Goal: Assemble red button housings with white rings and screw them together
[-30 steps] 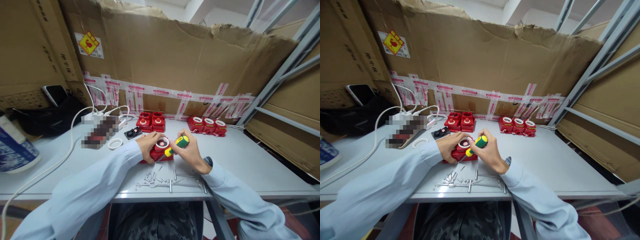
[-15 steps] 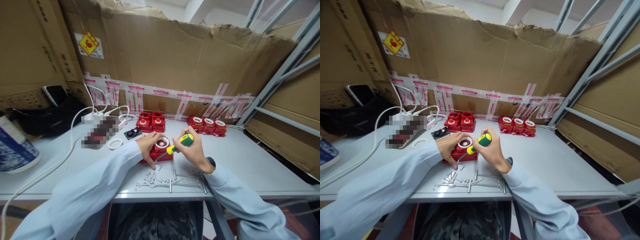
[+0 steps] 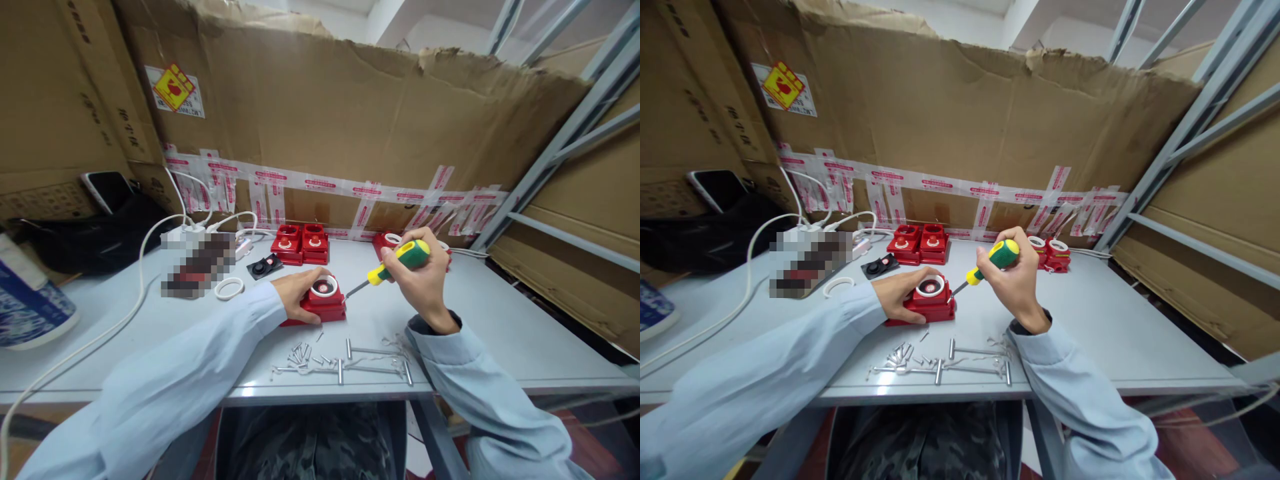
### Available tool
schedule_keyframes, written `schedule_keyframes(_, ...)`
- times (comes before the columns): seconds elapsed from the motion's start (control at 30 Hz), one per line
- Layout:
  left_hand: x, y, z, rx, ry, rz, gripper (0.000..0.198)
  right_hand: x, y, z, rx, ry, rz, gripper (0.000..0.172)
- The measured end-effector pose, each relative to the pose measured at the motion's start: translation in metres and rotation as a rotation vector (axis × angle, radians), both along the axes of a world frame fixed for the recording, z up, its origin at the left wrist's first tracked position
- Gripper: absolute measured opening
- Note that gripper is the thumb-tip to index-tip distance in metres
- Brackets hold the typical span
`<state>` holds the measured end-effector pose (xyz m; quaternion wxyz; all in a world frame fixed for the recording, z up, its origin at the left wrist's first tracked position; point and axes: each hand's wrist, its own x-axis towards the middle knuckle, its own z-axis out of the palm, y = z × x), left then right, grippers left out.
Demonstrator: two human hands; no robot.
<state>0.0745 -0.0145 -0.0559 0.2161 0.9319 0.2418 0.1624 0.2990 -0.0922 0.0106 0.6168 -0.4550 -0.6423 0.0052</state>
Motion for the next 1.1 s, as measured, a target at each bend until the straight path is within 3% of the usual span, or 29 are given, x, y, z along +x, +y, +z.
schedule_keyframes(0.23, 0.0, -0.002, 0.003, -0.001, 0.011, 0.005, 0.078, -0.004, 0.002, -0.004, -0.058, -0.024, 0.024, 0.024)
schedule_keyframes(0.53, 0.001, 0.002, -0.003, 0.021, -0.003, 0.017, 0.082, -0.015, 0.003, -0.001, -0.027, -0.135, 0.042, 0.021)
schedule_keyframes(0.73, 0.002, 0.003, -0.005, 0.03, -0.03, -0.01, 0.08, -0.023, 0.003, -0.003, -0.047, -0.228, 0.026, 0.038)
schedule_keyframes(0.83, 0.002, 0.003, -0.004, 0.028, -0.032, -0.008, 0.078, -0.03, 0.004, -0.004, -0.043, -0.301, 0.032, 0.034)
schedule_keyframes(0.97, 0.003, 0.001, -0.003, 0.02, -0.034, -0.01, 0.075, -0.037, 0.009, -0.003, -0.034, -0.229, 0.173, 0.025)
schedule_keyframes(1.1, 0.003, 0.001, -0.002, 0.028, -0.029, 0.009, 0.077, -0.036, 0.01, 0.001, -0.172, -0.17, 0.366, 0.03)
